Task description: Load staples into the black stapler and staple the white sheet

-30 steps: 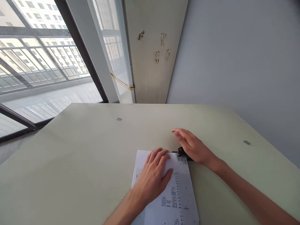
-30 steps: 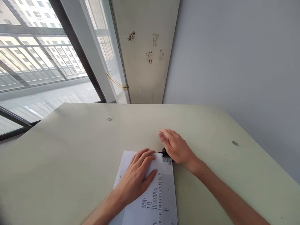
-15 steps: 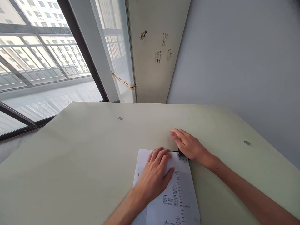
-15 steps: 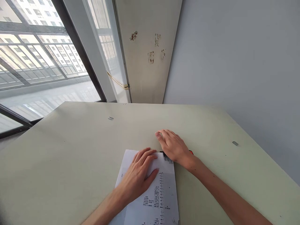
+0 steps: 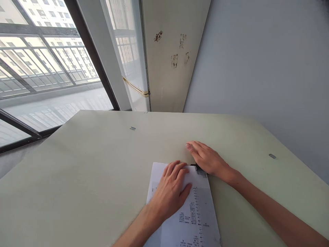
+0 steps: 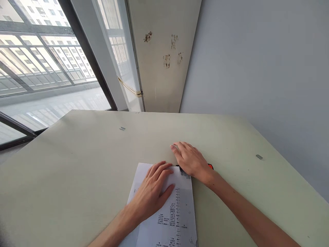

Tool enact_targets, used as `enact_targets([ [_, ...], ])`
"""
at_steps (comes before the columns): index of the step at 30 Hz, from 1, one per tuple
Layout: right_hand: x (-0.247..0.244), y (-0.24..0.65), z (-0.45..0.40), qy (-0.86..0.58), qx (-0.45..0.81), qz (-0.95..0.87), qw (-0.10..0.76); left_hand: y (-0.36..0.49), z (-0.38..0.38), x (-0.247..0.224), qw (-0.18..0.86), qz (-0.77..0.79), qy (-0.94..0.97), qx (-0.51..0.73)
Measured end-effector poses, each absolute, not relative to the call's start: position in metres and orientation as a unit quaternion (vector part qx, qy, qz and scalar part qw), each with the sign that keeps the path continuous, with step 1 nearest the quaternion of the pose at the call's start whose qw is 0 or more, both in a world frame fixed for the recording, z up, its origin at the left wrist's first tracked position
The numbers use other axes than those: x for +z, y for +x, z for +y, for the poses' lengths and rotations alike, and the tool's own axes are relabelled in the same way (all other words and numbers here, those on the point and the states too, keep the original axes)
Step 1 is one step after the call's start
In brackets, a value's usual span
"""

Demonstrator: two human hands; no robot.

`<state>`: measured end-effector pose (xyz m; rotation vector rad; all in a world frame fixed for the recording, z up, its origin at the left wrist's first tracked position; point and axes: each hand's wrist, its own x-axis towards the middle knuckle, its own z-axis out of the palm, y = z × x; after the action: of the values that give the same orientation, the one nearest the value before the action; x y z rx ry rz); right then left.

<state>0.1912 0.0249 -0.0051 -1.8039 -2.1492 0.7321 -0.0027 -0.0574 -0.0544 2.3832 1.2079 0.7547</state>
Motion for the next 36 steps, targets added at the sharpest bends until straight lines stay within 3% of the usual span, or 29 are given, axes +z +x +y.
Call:
enact_targets([
  [36, -0.01, 0.199, 0.028, -0.612, 0.263, -0.736, 0.123, -0.003, -0.057, -0.056, 0.18, 0.423, 0.85, 0.257],
])
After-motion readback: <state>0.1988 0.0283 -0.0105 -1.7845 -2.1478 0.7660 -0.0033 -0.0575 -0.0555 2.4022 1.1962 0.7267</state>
